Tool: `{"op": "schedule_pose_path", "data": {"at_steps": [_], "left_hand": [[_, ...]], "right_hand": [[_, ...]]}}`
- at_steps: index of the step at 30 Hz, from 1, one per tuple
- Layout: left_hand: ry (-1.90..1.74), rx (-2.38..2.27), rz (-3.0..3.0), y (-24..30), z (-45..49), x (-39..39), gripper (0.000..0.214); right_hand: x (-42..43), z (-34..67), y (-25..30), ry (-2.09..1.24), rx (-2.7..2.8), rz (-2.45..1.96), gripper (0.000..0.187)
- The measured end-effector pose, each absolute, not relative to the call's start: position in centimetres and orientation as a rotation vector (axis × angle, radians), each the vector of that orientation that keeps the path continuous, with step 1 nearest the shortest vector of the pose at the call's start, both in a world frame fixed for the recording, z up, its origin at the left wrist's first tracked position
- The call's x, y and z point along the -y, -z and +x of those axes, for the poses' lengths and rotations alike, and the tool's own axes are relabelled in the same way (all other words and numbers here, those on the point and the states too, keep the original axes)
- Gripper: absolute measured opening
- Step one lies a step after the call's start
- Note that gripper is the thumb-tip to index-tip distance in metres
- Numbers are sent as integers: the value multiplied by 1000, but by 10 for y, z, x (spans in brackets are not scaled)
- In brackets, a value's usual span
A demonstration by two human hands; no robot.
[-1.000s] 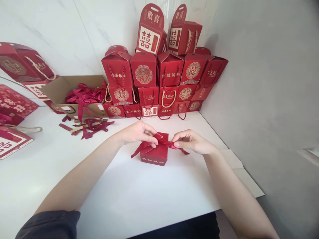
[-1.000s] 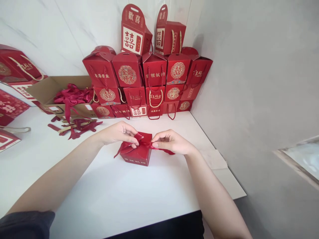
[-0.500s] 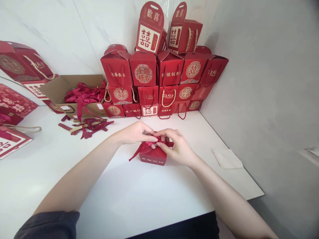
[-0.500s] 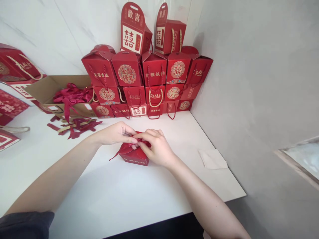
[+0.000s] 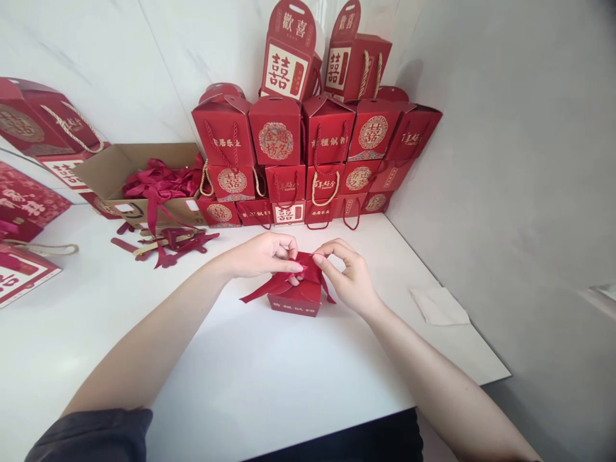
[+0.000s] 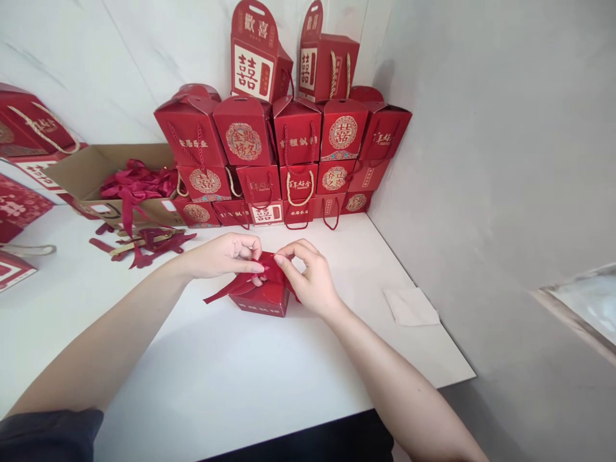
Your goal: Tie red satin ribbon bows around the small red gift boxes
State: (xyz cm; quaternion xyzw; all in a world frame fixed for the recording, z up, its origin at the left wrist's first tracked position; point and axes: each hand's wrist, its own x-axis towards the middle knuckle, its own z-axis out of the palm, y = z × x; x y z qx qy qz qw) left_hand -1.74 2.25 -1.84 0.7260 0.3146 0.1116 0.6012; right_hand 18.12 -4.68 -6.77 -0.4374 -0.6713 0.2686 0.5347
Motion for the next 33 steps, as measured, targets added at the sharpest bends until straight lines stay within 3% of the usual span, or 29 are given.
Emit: {"op": "schedule_pose_path", "data": {"at_steps": [8, 23, 28, 33], "left_hand": [[-215, -619, 1620, 15, -19, -26, 22], [-202, -695, 1638, 15, -14, -22, 25], [-287, -777, 1876, 12, -13, -12, 24], [-402, -966, 2202, 11, -9, 1, 20]], "right_hand": [[45, 177, 75, -722, 1712, -937, 3], [39, 193, 71, -512, 2059, -792, 19], [40, 188, 73, -584, 1938, -830, 8], [40, 184, 76, -667, 1840, -887, 8]]}}
